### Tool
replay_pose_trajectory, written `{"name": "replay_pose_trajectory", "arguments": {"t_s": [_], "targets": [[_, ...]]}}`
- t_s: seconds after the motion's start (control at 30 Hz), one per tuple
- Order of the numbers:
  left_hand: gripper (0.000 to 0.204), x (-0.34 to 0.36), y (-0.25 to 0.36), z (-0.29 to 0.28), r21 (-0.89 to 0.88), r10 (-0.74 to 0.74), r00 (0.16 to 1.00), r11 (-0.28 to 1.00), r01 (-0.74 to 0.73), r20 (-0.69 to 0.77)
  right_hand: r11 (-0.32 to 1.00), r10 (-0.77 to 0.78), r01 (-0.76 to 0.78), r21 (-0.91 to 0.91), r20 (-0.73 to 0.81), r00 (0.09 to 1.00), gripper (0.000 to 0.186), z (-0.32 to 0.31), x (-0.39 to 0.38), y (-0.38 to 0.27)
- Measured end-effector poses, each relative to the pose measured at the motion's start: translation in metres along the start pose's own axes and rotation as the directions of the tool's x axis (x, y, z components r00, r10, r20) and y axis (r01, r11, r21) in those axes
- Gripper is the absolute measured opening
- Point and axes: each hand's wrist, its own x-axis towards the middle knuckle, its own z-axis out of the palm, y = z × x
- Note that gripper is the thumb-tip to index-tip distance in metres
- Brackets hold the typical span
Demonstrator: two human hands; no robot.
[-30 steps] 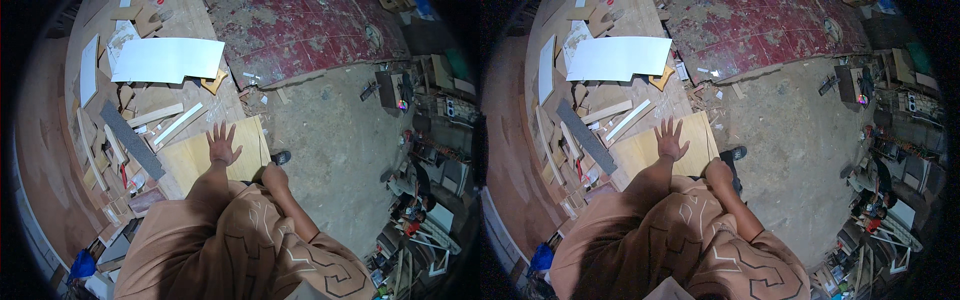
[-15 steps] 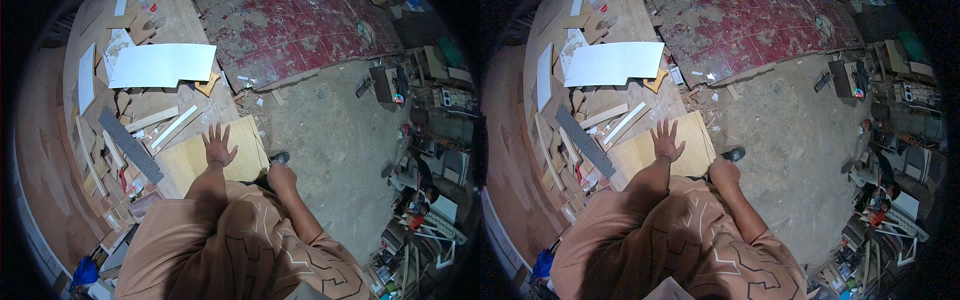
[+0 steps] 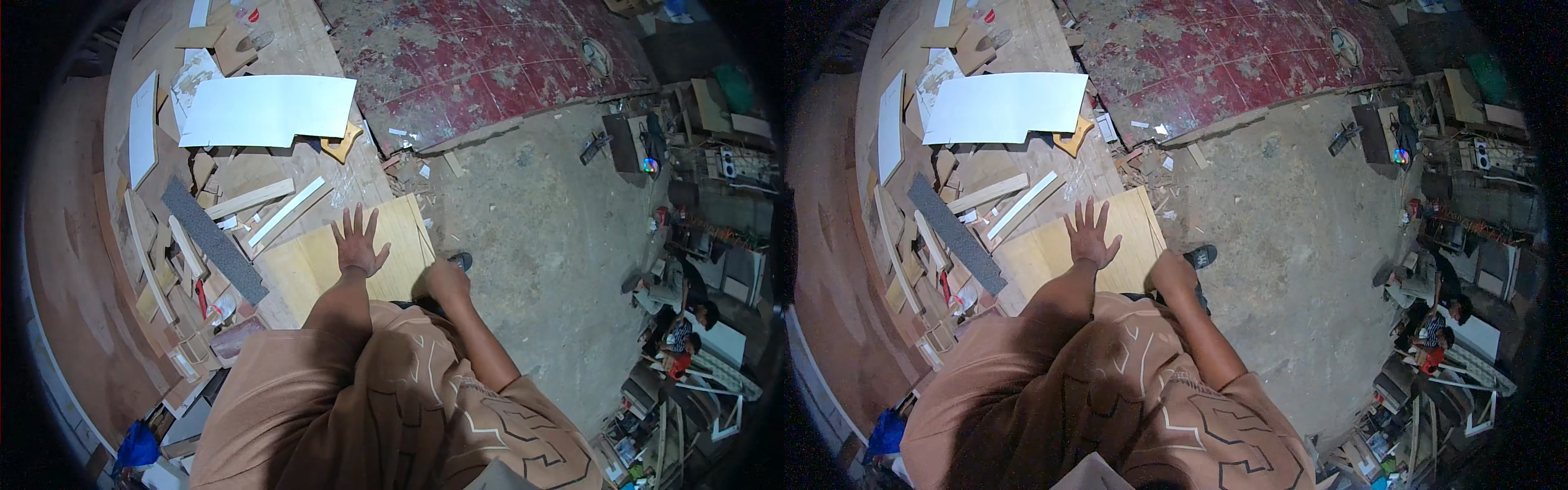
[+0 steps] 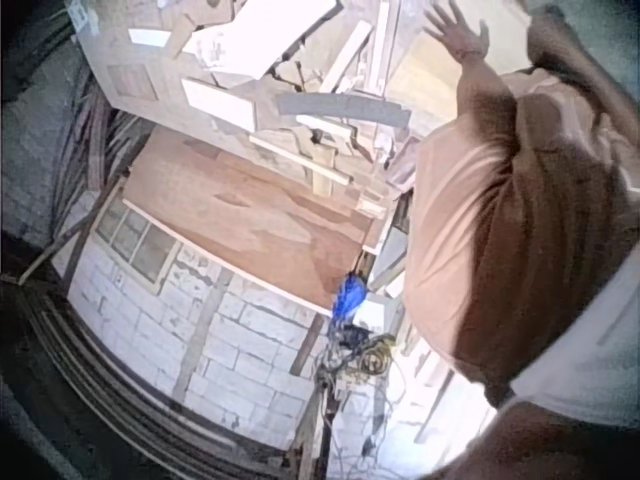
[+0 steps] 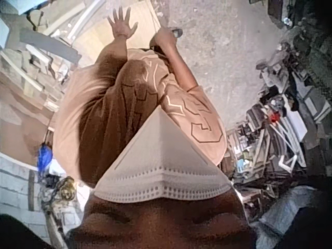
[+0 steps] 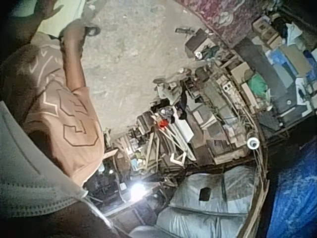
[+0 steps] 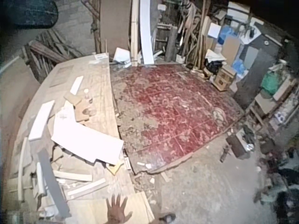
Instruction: Chiseling a line into a wooden board to create a groove.
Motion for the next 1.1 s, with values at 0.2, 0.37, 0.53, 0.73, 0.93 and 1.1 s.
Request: {"name": "replay_pose_trajectory", "arguments": {"t_s": [0.2,0.37,0.53,0.73,0.93,1.1], "targets": [[0.09,0.013,0.014,-0.012,0.003,0.048,0.998,0.999,-0.048,-0.029,0.999,-0.032,0.036,0.025,-0.127,0.991,0.026,0.027,0.073,0.007],[0.09,0.005,0.01,-0.005,0.002,0.018,1.0,1.0,-0.018,-0.004,0.995,-0.023,0.034,0.09,-0.121,0.992,0.025,0.034,0.042,0.015],[0.09,0.0,0.005,-0.002,-0.008,0.005,1.0,1.0,-0.005,0.02,0.997,0.072,-0.07,0.038,-0.071,0.995,0.025,0.007,-0.024,0.019],[0.09,0.013,0.012,-0.012,0.036,0.041,0.999,0.998,-0.041,0.0,0.998,-0.034,0.039,0.045,-0.104,0.994,0.026,0.021,0.078,-0.002],[0.091,0.004,0.005,-0.001,-0.021,0.035,0.997,0.999,-0.036,-0.07,0.995,-0.076,0.081,0.05,-0.093,0.993,0.033,0.024,0.081,-0.021],[0.09,-0.007,-0.001,0.01,0.01,0.052,0.988,0.999,-0.051,-0.145,0.988,-0.129,0.144,0.057,-0.202,0.971,0.035,0.033,0.073,-0.013]]}}
